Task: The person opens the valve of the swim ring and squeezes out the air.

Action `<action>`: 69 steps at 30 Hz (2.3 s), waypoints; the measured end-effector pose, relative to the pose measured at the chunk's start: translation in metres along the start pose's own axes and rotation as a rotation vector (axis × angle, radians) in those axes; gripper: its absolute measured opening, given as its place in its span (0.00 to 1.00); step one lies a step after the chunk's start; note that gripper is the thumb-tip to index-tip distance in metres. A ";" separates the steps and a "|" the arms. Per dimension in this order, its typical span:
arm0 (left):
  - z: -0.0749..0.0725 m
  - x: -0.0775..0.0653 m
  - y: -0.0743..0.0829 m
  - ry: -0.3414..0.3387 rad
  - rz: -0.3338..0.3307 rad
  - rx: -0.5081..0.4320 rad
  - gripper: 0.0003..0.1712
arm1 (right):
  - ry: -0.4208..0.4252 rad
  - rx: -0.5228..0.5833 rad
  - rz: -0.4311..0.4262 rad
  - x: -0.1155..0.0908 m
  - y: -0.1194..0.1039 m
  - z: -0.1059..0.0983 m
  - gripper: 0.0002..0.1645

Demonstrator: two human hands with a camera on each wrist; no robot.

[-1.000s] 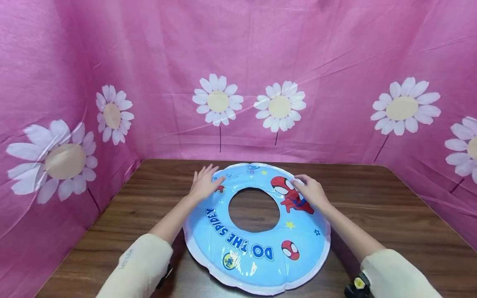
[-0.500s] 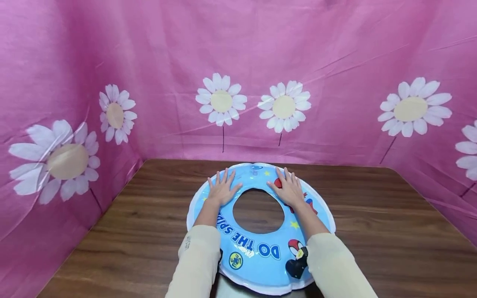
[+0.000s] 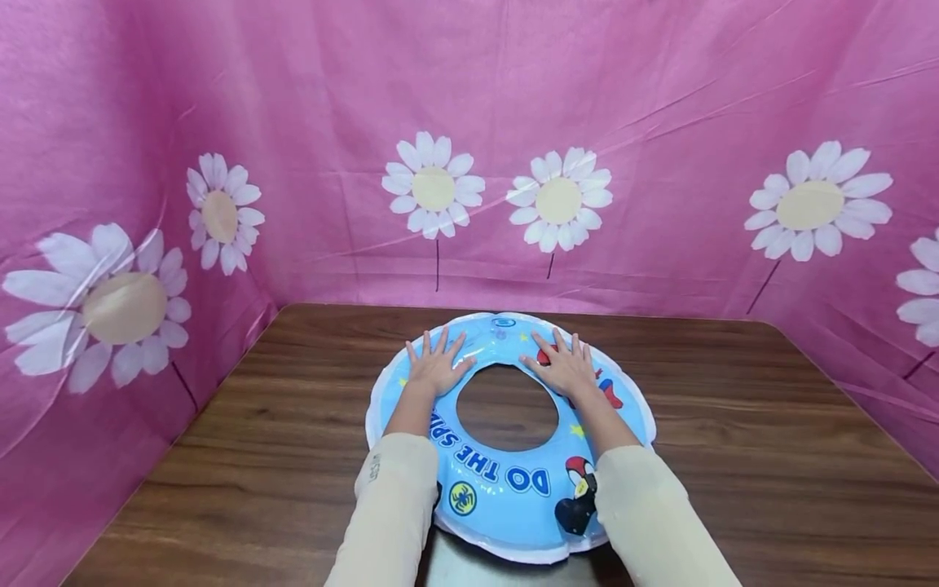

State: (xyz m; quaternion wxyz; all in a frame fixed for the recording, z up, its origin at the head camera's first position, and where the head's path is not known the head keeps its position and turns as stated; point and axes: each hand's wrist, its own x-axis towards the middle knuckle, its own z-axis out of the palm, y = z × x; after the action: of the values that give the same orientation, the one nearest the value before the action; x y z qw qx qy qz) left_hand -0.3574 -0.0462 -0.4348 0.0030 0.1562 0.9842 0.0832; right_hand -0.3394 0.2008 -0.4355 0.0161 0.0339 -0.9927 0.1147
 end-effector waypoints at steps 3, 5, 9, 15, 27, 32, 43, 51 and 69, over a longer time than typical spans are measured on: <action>-0.002 0.000 0.002 -0.013 -0.004 0.002 0.37 | -0.015 -0.013 0.005 0.000 0.000 -0.003 0.45; -0.004 0.000 0.003 -0.022 -0.008 0.005 0.37 | -0.018 -0.013 0.007 0.000 0.000 -0.005 0.44; -0.006 0.000 0.006 -0.028 -0.015 0.012 0.37 | -0.024 -0.005 0.010 -0.001 0.000 -0.008 0.44; -0.003 0.002 0.008 -0.045 -0.027 0.015 0.38 | -0.030 -0.001 0.029 -0.003 0.003 -0.006 0.44; -0.039 -0.012 -0.017 0.134 0.039 -0.763 0.26 | 0.091 0.485 -0.143 -0.023 0.023 -0.028 0.27; -0.066 -0.037 -0.014 0.127 0.372 -0.608 0.24 | 0.080 0.366 -0.341 -0.050 0.026 -0.058 0.23; -0.028 -0.144 0.015 -0.020 1.045 -0.005 0.35 | 0.096 0.077 -0.712 -0.165 -0.007 -0.024 0.35; 0.002 -0.152 0.013 -0.165 1.042 0.075 0.35 | 0.069 -0.030 -0.691 -0.178 -0.011 0.007 0.40; 0.003 -0.153 0.015 -0.148 0.994 0.072 0.36 | 0.333 0.130 -0.046 -0.099 -0.003 -0.024 0.51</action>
State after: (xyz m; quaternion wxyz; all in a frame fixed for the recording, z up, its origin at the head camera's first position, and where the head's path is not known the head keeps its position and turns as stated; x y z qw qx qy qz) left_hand -0.2074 -0.0785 -0.4382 0.0274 0.6117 0.7901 0.0291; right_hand -0.2397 0.2102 -0.4151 0.1808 0.0381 -0.9657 0.1824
